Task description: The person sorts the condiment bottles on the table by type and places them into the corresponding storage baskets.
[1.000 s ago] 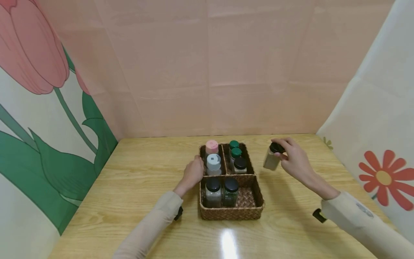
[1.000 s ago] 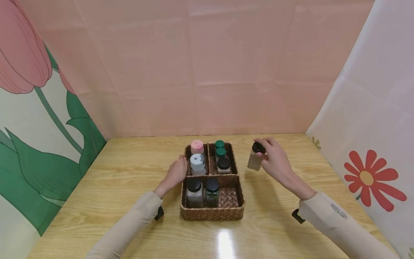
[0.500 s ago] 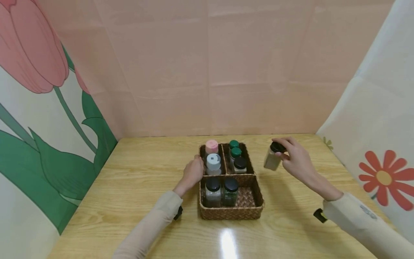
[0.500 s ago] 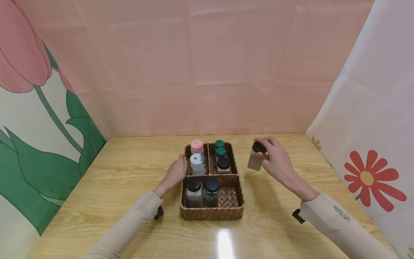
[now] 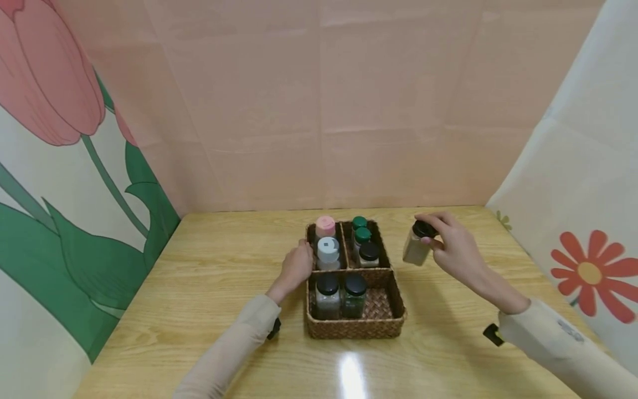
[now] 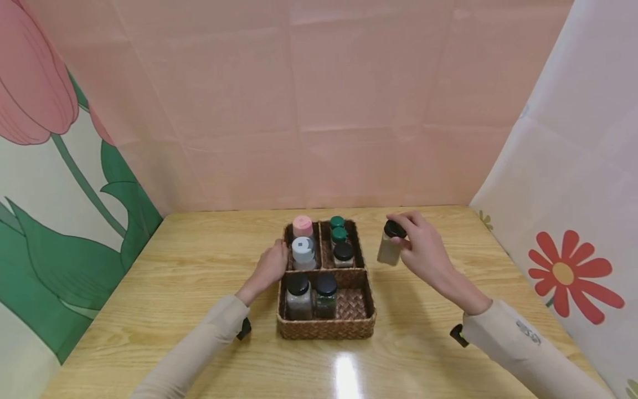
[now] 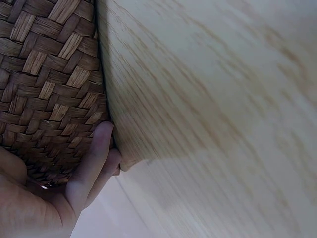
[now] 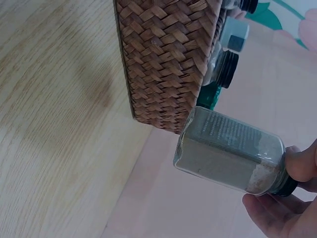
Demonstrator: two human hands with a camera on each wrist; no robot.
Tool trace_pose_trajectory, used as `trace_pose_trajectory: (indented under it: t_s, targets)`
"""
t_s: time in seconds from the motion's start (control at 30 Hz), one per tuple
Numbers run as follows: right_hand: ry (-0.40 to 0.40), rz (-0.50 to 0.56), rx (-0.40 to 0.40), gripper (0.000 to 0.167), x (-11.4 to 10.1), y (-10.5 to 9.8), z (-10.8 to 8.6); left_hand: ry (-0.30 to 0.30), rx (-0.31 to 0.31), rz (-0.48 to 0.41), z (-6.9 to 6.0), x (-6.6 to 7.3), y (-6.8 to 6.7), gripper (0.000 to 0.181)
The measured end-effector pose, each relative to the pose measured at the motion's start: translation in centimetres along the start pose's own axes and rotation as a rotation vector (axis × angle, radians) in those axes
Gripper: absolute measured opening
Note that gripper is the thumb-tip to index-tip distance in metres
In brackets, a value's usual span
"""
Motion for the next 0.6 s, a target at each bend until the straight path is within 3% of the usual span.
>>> trace_pose_trajectory:
  t_s: [0.6]
  targets:
    - [-0.056,-0.001,-0.02,0.055,-2.5,-0.4,-0.5,-0.014,-0.014,-0.024,-0.2,0.1,-0.3,0.026]
Point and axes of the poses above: each hand's wrist, its own z-axis towards the middle knuckle, its own y-axis out of the palm, x = y × z, the point moved 2 cm from there along z, towards the middle knuckle, and after that the axes turned 15 degrees about z, right-handed, at the moved point
